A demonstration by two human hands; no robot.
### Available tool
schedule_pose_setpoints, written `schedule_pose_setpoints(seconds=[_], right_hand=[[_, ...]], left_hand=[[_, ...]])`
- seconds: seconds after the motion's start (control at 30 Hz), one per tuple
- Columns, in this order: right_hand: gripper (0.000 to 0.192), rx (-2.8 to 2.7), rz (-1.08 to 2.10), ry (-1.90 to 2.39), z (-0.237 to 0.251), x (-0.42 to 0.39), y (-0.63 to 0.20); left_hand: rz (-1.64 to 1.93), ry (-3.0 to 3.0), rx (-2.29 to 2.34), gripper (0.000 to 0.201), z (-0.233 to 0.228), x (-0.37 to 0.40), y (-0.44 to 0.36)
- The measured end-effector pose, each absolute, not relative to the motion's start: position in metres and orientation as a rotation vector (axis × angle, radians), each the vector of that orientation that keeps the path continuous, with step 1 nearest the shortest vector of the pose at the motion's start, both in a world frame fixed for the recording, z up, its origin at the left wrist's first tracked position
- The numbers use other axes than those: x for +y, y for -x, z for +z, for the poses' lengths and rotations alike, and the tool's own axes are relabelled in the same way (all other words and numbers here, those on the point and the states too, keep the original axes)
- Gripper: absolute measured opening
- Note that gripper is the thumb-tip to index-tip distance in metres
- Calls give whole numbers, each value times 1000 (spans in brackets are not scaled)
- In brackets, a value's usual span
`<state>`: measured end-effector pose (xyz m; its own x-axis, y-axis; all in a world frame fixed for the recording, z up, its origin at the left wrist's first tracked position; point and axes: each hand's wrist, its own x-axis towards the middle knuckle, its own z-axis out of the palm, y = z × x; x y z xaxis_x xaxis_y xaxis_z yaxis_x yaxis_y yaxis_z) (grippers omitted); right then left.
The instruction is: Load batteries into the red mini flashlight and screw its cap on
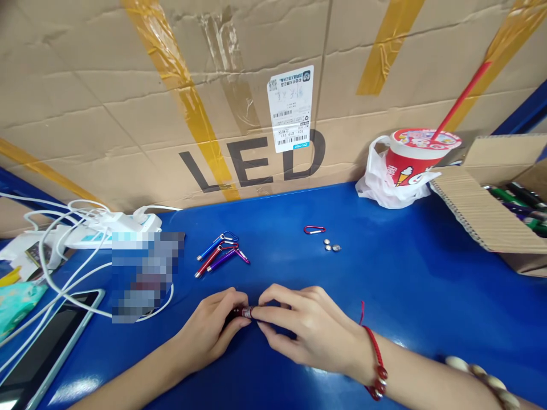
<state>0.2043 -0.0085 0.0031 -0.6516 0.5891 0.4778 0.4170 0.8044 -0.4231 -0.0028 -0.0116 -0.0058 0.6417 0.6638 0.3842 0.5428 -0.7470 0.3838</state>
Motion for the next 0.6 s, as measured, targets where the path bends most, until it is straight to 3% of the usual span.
schedule_pose_setpoints(seconds=[0.27, 0.6], right_hand=[[13, -2362, 168, 701, 16, -4, -211], [15, -2337, -415, 1634, 3, 40, -258]], left_hand=[[837, -2650, 936, 20, -6, -11, 5], [959, -2446, 912, 5, -7, -14, 7]])
